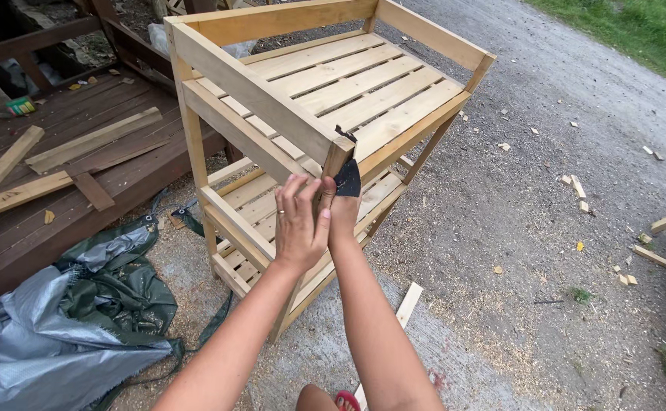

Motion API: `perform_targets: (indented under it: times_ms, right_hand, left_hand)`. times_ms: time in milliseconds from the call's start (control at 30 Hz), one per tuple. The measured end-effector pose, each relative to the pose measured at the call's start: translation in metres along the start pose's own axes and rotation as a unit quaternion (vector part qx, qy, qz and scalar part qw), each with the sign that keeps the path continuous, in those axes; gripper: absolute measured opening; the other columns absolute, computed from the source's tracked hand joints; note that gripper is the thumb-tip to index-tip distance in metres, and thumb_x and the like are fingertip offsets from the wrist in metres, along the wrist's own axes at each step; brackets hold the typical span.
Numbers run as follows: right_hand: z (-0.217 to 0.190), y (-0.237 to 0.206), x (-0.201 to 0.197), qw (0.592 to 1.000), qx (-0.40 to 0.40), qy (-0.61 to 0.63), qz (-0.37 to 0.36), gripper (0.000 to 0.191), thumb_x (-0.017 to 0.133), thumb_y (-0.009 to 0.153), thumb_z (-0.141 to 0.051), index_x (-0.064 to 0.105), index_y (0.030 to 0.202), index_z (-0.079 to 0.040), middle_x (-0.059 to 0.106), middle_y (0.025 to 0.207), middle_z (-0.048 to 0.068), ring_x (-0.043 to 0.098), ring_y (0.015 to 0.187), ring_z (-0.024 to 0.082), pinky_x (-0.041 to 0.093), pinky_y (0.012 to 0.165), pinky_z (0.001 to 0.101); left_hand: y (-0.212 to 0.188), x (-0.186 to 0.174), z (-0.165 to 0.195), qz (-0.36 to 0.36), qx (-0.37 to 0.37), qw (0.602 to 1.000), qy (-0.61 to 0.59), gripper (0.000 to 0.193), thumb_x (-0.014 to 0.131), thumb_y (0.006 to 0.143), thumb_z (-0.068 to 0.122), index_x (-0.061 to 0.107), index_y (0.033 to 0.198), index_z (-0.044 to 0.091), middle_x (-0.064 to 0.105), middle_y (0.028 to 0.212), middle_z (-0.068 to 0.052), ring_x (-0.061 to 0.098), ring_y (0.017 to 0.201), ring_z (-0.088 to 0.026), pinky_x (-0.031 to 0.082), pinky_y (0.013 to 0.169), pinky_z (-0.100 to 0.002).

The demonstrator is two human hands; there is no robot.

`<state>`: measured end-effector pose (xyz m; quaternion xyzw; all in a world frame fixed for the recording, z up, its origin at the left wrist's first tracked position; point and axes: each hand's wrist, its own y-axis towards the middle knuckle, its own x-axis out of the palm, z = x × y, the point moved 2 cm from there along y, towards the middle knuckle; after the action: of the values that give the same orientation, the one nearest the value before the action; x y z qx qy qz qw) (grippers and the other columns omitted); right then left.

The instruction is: The person sands the surfaces of wooden furniture using a sanding block. They work on a small wooden shelf unit and then a larger wooden bed frame, smoothing the slats and edges.

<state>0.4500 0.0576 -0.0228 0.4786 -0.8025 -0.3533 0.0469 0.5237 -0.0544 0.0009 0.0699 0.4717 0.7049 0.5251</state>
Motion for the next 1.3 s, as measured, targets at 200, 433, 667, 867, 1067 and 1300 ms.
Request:
perform_targets:
  times_ms: [200, 433, 667, 867, 1067, 1300]
  right_hand:
    - [0.009, 0.018, -0.066, 0.952, -0.198, -0.118, -0.2, 0.05, 0.06, 0.096, -0.022, 0.054, 0.142, -0.003, 0.064, 0.134, 0.023, 0.055, 0.125, 0.043, 0.045, 0.106, 0.0484]
    - [0.083, 0.066, -0.155, 0.996, -0.092, -0.012, 0.014, 0.055, 0.045, 0.105, -0.003, 0.033, 0.158, -0.003, 0.043, 0.157, 0.025, 0.046, 0.145, 0.041, 0.035, 0.122, 0.0459]
    - [0.102, 0.123, -0.138, 0.987, -0.082, -0.128, -0.044, 0.057, 0.042, 0.107, -0.01, 0.03, 0.163, -0.011, 0.038, 0.166, 0.014, 0.037, 0.153, 0.033, 0.029, 0.128, 0.0446]
    - [0.059, 0.091, -0.032, 0.88, -0.177, -0.118, -0.425, 0.053, 0.044, 0.105, -0.036, 0.045, 0.149, -0.006, 0.039, 0.163, 0.016, 0.033, 0.151, 0.035, 0.027, 0.121, 0.0502]
    - [0.149, 0.168, -0.054, 0.88, -0.136, -0.189, -0.415, 0.068, 0.04, 0.102, -0.043, 0.03, 0.158, -0.006, 0.029, 0.166, 0.015, 0.022, 0.155, 0.029, 0.017, 0.123, 0.0488]
    - [0.185, 0.248, -0.068, 0.821, -0.002, -0.382, -0.423, 0.068, 0.036, 0.107, -0.038, 0.027, 0.159, 0.004, 0.044, 0.156, 0.022, 0.055, 0.133, 0.034, 0.042, 0.113, 0.0475]
  left_hand:
    - [-0.008, 0.042, 0.035, -0.033, 0.137, 0.988, 0.055, 0.057, 0.058, 0.089, 0.006, 0.052, 0.144, 0.021, 0.041, 0.156, -0.003, 0.03, 0.156, -0.025, 0.021, 0.131, -0.05]
    - [0.042, 0.109, 0.02, -0.086, 0.032, 0.962, 0.259, 0.069, 0.057, 0.075, 0.003, 0.052, 0.144, 0.009, 0.043, 0.16, -0.015, 0.032, 0.152, -0.03, 0.018, 0.123, -0.05]
    - [0.047, 0.105, 0.015, -0.054, -0.108, 0.943, 0.309, 0.045, 0.064, 0.086, 0.022, 0.061, 0.129, 0.009, 0.06, 0.142, -0.011, 0.05, 0.136, -0.032, 0.036, 0.11, -0.05]
    - [0.066, 0.093, 0.011, -0.024, -0.283, 0.914, 0.289, 0.032, 0.059, 0.088, 0.019, 0.071, 0.117, 0.013, 0.071, 0.12, -0.007, 0.06, 0.117, -0.032, 0.044, 0.098, -0.052]
    - [0.1, 0.082, -0.02, 0.04, -0.332, 0.914, 0.228, 0.027, 0.053, 0.091, 0.01, 0.075, 0.105, 0.016, 0.07, 0.117, -0.006, 0.063, 0.115, -0.03, 0.05, 0.098, -0.047]
    - [0.139, 0.129, -0.031, 0.035, -0.302, 0.936, 0.175, 0.026, 0.055, 0.09, 0.009, 0.072, 0.109, 0.015, 0.064, 0.126, -0.007, 0.06, 0.117, -0.033, 0.046, 0.1, -0.048]
